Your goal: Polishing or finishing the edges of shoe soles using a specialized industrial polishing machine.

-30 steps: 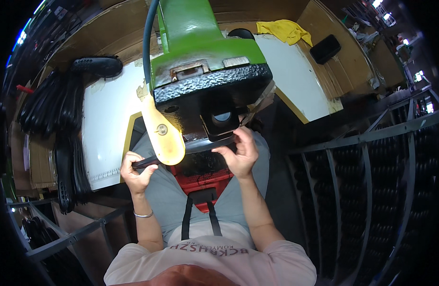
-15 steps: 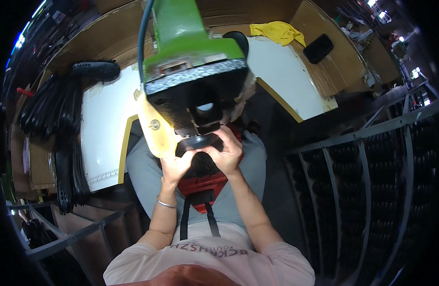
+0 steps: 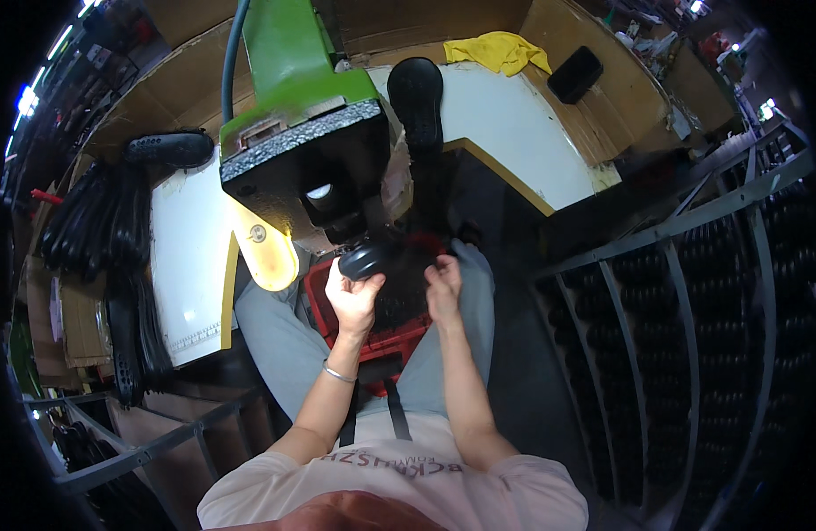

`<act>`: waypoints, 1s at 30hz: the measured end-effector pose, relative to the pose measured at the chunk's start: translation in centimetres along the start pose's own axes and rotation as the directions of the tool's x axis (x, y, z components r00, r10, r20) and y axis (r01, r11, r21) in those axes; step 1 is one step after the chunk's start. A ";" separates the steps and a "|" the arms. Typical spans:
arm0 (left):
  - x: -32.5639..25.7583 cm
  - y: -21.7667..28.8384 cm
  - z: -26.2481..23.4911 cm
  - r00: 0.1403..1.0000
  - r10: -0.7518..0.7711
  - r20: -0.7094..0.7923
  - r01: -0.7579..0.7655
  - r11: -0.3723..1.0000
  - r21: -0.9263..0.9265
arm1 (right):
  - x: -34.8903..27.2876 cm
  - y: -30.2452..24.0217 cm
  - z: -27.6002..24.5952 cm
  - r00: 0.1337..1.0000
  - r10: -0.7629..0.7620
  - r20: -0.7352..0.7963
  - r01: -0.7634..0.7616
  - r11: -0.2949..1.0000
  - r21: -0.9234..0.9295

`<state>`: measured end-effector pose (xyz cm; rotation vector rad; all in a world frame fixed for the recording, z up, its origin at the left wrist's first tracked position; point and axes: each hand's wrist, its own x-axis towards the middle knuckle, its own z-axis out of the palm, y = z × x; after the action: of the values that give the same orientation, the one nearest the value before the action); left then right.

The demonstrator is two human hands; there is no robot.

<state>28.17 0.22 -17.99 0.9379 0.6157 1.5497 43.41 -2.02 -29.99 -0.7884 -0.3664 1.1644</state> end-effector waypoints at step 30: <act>-0.4 0.9 -2.4 0.999 0.011 0.036 -0.019 0.971 0.239 | -1.2 0.3 0.7 0.993 0.059 0.099 -0.056 0.998 -0.037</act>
<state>25.63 -0.07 -18.64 1.1504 0.7847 1.4908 42.27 -2.80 -29.55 -0.7767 -0.4504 1.2577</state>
